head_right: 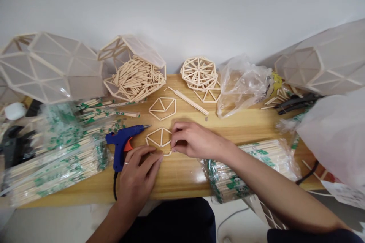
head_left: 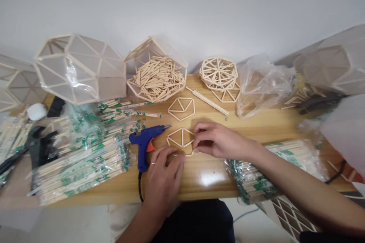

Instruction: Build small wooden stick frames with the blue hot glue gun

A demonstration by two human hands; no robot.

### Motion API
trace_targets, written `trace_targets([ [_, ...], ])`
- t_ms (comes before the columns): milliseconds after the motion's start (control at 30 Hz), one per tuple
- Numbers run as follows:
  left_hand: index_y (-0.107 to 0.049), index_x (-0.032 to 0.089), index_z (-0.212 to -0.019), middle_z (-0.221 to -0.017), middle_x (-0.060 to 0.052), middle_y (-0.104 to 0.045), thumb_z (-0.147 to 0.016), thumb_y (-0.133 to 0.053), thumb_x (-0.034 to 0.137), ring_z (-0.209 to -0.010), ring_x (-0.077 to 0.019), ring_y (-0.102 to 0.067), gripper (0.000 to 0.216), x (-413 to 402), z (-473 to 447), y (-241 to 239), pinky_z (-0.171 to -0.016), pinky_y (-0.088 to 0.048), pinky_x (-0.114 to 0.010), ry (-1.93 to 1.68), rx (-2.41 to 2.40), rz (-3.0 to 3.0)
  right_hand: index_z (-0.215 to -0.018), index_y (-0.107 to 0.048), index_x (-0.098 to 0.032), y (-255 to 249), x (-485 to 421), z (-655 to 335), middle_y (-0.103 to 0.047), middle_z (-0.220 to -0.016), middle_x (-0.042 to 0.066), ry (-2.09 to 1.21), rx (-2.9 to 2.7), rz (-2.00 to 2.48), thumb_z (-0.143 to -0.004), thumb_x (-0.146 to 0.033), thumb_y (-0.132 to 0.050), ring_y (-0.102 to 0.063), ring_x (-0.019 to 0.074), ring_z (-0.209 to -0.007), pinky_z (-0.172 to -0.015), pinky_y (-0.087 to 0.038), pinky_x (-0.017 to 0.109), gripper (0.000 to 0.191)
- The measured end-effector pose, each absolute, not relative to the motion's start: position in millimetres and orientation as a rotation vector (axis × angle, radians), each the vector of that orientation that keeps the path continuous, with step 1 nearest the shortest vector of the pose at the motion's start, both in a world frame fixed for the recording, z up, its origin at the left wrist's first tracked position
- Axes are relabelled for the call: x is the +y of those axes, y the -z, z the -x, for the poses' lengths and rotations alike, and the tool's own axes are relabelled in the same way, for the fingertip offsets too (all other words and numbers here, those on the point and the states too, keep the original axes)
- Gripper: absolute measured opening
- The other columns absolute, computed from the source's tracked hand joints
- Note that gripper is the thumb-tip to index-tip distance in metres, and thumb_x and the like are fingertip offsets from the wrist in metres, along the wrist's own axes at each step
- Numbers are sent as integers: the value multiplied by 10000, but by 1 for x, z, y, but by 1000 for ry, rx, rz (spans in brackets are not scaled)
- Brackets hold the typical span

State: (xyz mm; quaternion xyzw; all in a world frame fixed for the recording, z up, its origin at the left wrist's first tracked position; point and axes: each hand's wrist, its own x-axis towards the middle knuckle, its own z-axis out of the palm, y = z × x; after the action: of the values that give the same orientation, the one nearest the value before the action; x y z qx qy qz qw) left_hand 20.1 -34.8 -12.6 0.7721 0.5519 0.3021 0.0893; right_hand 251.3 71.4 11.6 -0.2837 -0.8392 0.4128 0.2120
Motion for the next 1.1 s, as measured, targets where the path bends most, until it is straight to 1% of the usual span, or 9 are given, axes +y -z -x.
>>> trace_targets([
  [267,-782,221,-975,-1097,-90,-722,-995,-671,129,-1076,-240,-668,146,-34,-22,10,-969,-584,-381,-907,1663,-2287,-921,-783,-197,-12,72,-252,-665,-980,50,-1150,-2341,791,-980,-206,-770,-669,180,-935,-896,-547,332,60],
  [733,-781,227,-1008,-1119,-90,-722,-990,-680,126,-1093,-248,-666,144,-36,-21,13,-975,-574,-392,-905,1664,-2282,-925,-783,-199,-11,72,-252,-662,-987,45,-1159,-2339,791,-971,-204,-782,-666,178,-940,-892,-541,329,46],
  [1100,-787,230,-977,-1092,-90,-729,-996,-665,132,-1070,-244,-673,158,-35,-23,12,-957,-587,-389,-903,1680,-2282,-922,-788,-203,-13,73,-251,-667,-983,51,-1174,-2330,787,-973,-197,-775,-664,188,-943,-896,-549,347,53],
])
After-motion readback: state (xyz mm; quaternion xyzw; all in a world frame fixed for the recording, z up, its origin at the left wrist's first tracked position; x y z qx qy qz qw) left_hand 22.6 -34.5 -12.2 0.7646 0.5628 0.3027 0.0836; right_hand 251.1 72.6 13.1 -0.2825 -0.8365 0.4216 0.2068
